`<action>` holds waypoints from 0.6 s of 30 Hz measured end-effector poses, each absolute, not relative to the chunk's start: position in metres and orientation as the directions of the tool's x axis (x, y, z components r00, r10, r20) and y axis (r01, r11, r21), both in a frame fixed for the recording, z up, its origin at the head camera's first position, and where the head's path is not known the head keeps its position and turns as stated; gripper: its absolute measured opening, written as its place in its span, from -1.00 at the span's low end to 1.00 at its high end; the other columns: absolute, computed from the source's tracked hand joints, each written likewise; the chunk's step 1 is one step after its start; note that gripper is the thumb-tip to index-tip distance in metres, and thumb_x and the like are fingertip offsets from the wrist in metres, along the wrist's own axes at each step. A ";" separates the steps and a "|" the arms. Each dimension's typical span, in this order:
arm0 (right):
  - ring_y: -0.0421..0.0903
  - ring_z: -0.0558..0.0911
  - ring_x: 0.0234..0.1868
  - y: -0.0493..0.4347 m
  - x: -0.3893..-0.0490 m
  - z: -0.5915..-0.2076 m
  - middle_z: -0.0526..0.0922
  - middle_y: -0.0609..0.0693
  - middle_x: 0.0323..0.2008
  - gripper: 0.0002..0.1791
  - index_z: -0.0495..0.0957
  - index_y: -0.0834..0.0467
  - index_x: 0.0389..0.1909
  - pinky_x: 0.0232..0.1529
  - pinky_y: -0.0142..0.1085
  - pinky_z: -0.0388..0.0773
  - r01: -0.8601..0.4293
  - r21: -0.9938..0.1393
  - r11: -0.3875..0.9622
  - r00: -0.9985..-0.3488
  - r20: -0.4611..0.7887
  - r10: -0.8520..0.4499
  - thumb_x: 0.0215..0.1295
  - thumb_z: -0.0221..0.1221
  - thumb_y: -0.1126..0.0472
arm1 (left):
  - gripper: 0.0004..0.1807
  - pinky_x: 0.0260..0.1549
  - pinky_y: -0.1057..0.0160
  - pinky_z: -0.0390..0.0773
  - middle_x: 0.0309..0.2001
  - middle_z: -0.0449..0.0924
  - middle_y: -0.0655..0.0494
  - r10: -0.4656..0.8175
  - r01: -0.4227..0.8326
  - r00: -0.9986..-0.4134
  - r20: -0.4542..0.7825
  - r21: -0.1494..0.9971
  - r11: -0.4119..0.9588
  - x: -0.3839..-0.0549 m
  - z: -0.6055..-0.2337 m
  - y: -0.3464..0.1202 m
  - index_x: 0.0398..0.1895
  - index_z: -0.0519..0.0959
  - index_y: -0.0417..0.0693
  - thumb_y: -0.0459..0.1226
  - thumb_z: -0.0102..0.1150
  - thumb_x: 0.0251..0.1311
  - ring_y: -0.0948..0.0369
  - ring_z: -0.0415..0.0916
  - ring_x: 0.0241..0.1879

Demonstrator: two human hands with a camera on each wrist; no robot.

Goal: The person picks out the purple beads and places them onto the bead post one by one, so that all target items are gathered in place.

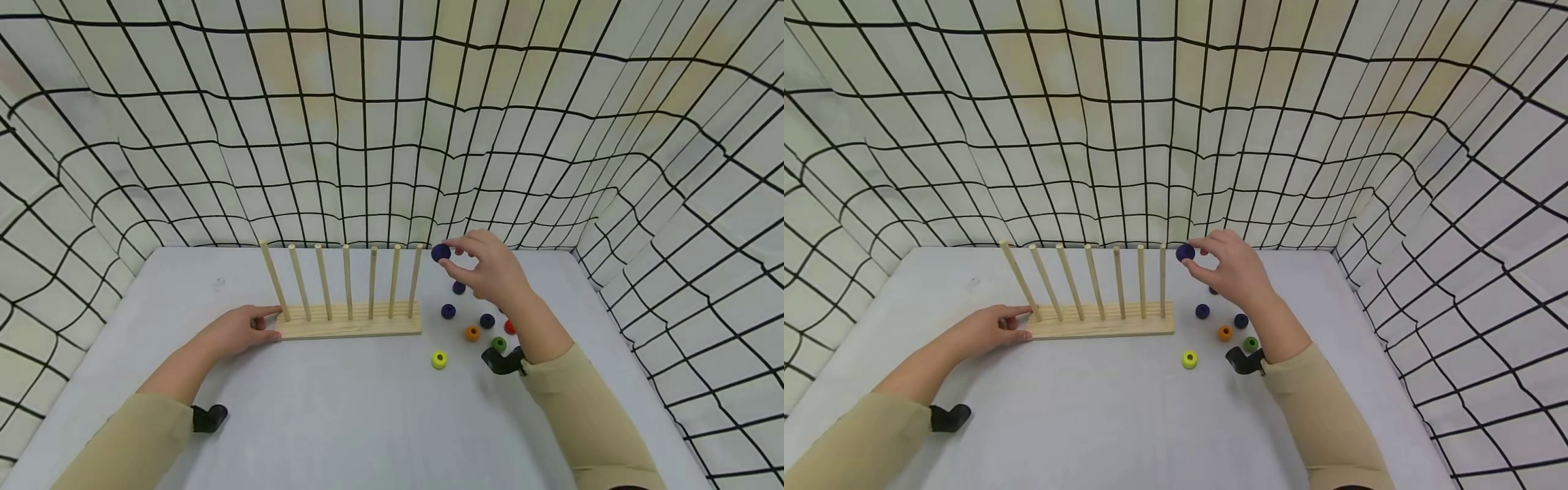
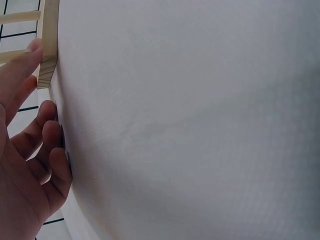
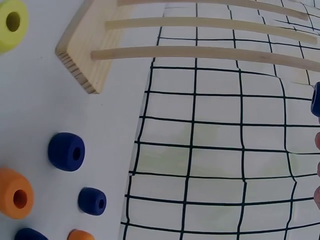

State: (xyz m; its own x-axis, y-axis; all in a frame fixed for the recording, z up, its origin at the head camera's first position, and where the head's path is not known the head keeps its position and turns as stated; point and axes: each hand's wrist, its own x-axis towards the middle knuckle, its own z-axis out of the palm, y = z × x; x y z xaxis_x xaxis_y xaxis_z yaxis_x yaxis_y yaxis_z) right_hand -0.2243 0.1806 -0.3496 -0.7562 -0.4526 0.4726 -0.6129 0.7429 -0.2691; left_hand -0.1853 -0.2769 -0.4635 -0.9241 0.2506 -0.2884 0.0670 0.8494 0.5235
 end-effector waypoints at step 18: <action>-0.11 0.47 -0.20 0.164 -0.227 -0.340 0.59 -0.07 -0.28 -0.64 0.68 0.12 0.03 -0.18 -0.22 0.46 -0.656 -0.344 0.671 -0.723 0.542 -0.429 0.26 0.34 0.06 | -0.18 -0.40 0.17 0.31 -0.29 0.40 0.04 0.252 0.070 -0.925 -0.286 0.523 0.849 -0.186 -0.463 -0.277 0.41 0.37 -0.16 0.08 0.34 0.18 0.14 0.31 -0.34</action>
State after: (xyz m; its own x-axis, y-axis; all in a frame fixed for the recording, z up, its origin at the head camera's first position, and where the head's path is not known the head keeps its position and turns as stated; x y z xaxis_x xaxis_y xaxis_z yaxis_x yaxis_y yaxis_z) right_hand -0.2265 0.1636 -0.3398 -0.7229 -0.4289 0.5418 -0.6563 0.6715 -0.3441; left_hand -0.1856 -0.2767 -0.4634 -0.9245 0.2520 -0.2860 0.0696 0.8492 0.5235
